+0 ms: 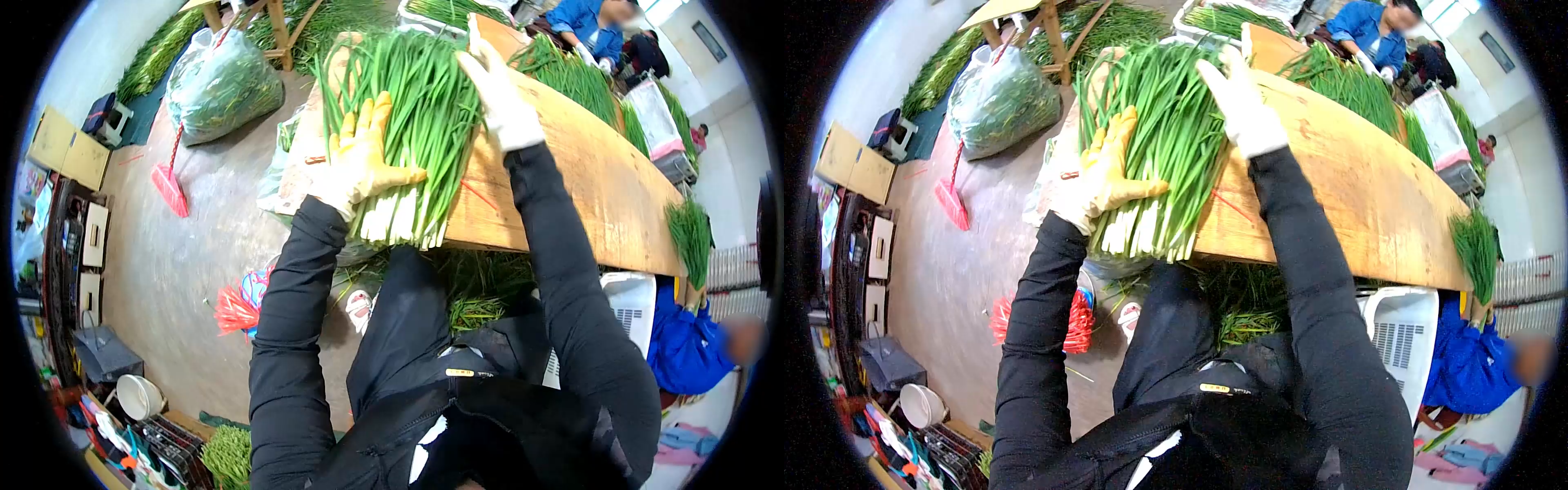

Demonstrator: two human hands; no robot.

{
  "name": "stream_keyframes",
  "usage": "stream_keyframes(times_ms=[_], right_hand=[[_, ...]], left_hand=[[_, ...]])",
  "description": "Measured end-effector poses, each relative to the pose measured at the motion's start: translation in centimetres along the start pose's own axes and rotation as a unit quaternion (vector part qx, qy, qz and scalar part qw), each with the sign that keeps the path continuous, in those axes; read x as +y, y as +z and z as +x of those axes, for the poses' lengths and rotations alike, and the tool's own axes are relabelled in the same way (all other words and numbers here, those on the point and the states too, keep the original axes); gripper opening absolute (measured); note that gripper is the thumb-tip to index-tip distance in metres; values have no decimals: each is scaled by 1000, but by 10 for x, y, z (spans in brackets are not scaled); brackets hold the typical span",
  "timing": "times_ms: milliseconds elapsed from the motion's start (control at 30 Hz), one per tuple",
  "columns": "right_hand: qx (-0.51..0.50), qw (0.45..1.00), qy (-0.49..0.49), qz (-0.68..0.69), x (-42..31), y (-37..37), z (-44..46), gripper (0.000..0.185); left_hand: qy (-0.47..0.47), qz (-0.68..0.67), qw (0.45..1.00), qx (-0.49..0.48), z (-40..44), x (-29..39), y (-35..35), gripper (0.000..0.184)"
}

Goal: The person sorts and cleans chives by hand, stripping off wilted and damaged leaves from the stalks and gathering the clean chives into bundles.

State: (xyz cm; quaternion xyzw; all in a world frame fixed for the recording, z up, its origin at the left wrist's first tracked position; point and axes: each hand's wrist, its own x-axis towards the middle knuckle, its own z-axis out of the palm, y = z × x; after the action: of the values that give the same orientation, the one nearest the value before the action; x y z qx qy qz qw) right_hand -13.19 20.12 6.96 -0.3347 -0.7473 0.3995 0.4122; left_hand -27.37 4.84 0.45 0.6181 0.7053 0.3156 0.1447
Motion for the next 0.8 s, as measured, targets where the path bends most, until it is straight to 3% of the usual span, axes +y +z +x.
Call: stream_keyframes(times_ms=[33,167,300,367,433,567,667,800], right_hand=[[87,994,-21,69,9,-7,-25,49],[36,976,188,104,34,-10,-118,79],[-26,966,256,-25,18,14,-110,98],[-24,962,267,-57,22,33,-99,102],[-11,970,225,-97,24,47,-97,103],[3,972,214,-101,25,62,-96,99],[24,983,154,-94,42,70,-96,92],[27,982,147,-116,41,70,-97,92]], left_hand=[[2,-6,1000,-8,1,-1,1,113],[24,-40,998,-35,7,-12,5,116],[-38,39,998,10,-4,9,-5,123],[-82,28,993,76,-6,2,1,128],[-101,-51,992,46,-4,1,5,128],[-6,-166,986,3,5,-5,14,118],[0,-146,989,-16,6,-8,16,118],[-11,-148,988,-34,6,-9,15,119]])
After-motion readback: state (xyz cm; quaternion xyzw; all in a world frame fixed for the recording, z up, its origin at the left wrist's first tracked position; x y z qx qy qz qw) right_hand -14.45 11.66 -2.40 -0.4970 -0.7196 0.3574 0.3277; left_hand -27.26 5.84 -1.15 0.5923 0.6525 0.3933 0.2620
